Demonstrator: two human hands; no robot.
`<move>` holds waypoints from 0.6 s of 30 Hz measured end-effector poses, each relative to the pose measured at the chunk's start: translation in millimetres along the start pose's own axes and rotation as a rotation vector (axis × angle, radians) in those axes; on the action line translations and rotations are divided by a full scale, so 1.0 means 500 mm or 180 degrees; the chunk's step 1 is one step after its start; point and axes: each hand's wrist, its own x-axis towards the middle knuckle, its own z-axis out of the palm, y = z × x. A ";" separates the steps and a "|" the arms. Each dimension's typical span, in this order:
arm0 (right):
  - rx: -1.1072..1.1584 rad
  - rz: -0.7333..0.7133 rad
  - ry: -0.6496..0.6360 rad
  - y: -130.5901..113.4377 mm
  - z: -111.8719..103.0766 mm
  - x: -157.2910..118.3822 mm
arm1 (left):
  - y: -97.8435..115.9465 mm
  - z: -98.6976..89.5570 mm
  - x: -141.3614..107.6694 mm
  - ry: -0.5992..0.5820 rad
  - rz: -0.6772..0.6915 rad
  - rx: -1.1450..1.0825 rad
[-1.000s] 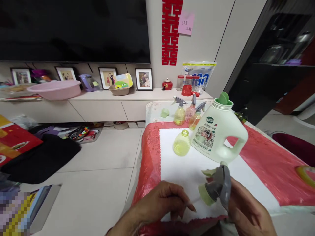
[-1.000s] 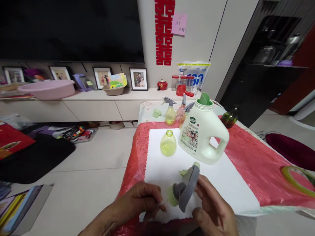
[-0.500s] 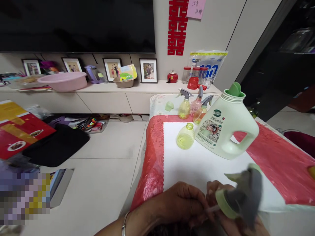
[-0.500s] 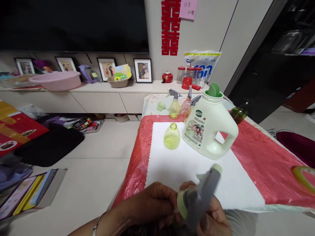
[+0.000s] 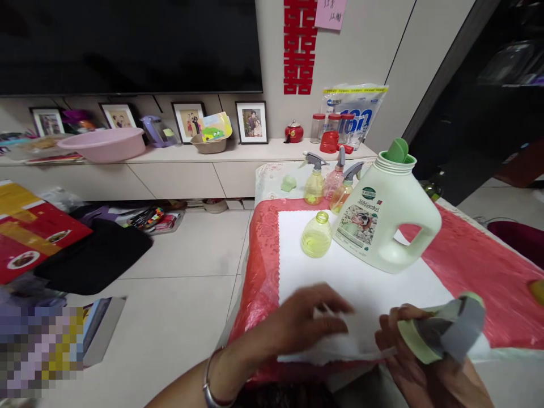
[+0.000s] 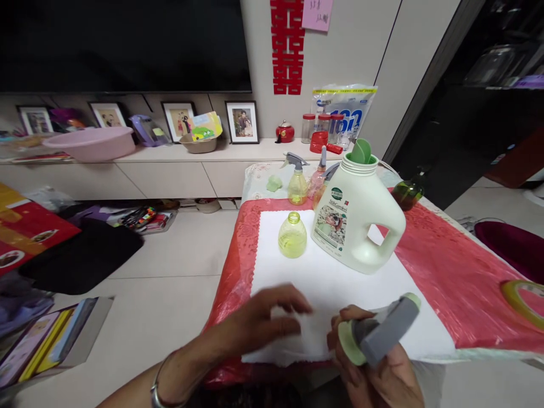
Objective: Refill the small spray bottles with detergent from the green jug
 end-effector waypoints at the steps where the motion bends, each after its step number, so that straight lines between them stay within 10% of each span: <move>1: -0.0003 -0.0019 0.0040 -0.002 -0.013 -0.005 | 0.008 -0.017 0.015 0.0538 0.0227 0.0133; 5: -0.0096 -0.0240 0.0065 -0.020 -0.049 -0.007 | 0.018 -0.071 0.101 0.2140 0.0983 0.0693; 10: -0.0090 -0.0178 -0.0272 -0.046 -0.066 -0.005 | -0.016 -0.095 0.205 0.1677 0.0970 0.0935; 18: -0.0256 -0.0455 0.0653 -0.044 -0.085 -0.039 | -0.042 -0.125 0.217 0.1550 0.0633 0.0502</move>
